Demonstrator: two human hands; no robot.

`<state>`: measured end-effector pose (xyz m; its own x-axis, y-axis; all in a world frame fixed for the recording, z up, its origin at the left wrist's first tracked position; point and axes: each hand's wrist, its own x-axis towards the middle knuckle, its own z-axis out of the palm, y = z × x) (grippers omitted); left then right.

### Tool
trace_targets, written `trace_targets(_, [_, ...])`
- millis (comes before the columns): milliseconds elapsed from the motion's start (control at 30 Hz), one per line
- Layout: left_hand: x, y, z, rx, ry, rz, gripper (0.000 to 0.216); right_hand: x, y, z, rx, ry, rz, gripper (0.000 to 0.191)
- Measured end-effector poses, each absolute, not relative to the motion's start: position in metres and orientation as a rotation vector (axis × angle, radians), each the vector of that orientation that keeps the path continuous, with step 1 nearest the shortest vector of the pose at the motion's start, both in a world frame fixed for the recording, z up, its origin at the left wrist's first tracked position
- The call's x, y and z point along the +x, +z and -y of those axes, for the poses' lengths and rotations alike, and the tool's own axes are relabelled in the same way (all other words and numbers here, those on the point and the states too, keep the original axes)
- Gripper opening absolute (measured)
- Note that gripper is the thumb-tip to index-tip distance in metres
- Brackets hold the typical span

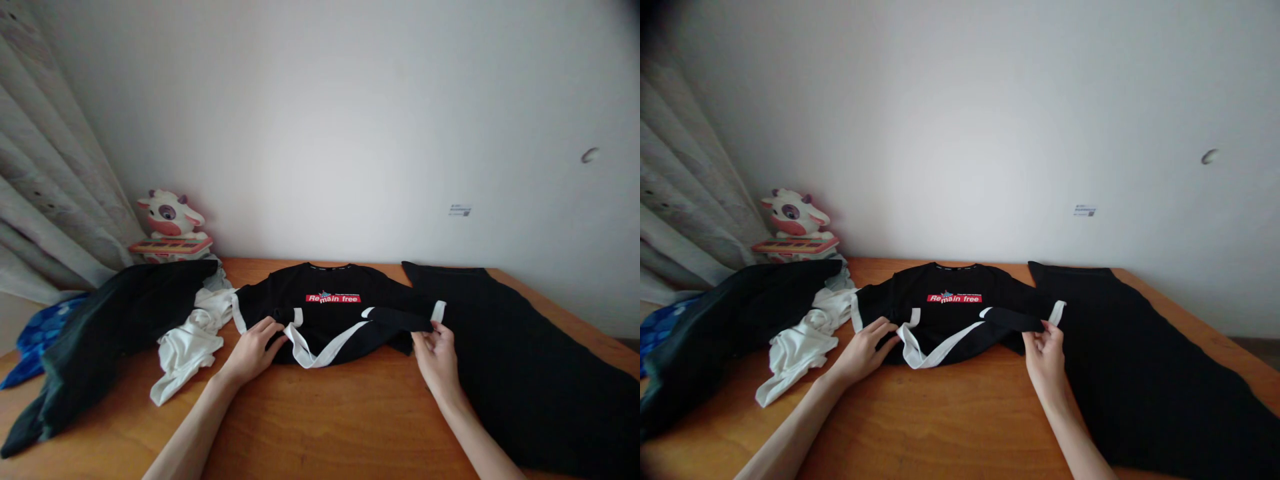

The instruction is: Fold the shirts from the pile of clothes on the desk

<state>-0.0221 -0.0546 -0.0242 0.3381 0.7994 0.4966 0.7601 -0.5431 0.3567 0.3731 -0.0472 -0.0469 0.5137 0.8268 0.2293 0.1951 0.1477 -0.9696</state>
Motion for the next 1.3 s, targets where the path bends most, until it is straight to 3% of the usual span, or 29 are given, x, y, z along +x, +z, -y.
trace_targets(200, [-0.017, -0.023, 0.054, 2.405, 1.494, -1.629, 0.01, 0.36, -0.031, 0.054, -1.268, 0.805, 0.779, 0.064])
trace_targets(467, [-0.022, -0.026, 0.053, 2.348, 1.658, -1.76, 0.009, 0.361, -0.038, 0.054, -1.306, 0.959, 0.976, 0.062])
trace_targets(633, [-0.022, -0.025, 0.053, 2.232, 1.653, -1.79, 0.01, 0.353, -0.052, 0.058, -1.427, 0.548, 1.497, 0.052])
trace_targets(767, [-0.02, -0.023, 0.054, 2.201, 1.632, -1.778, 0.011, 0.348, -0.059, 0.055, -1.493, 0.2, 1.61, 0.043])
trace_targets(967, [-0.023, -0.028, 0.052, 2.044, 1.756, -1.811, 0.012, 0.357, -0.063, 0.047, -1.434, 0.313, 1.529, 0.024])
trace_targets(1100, [-0.027, -0.028, 0.048, 1.762, 1.893, -1.9, 0.019, 0.366, -0.065, 0.044, -1.361, 0.5, 1.306, 0.032])
trace_targets(1300, [-0.033, -0.025, 0.045, 1.376, 2.023, -1.939, 0.032, 0.379, -0.049, 0.042, -1.329, 0.501, 1.123, 0.047])
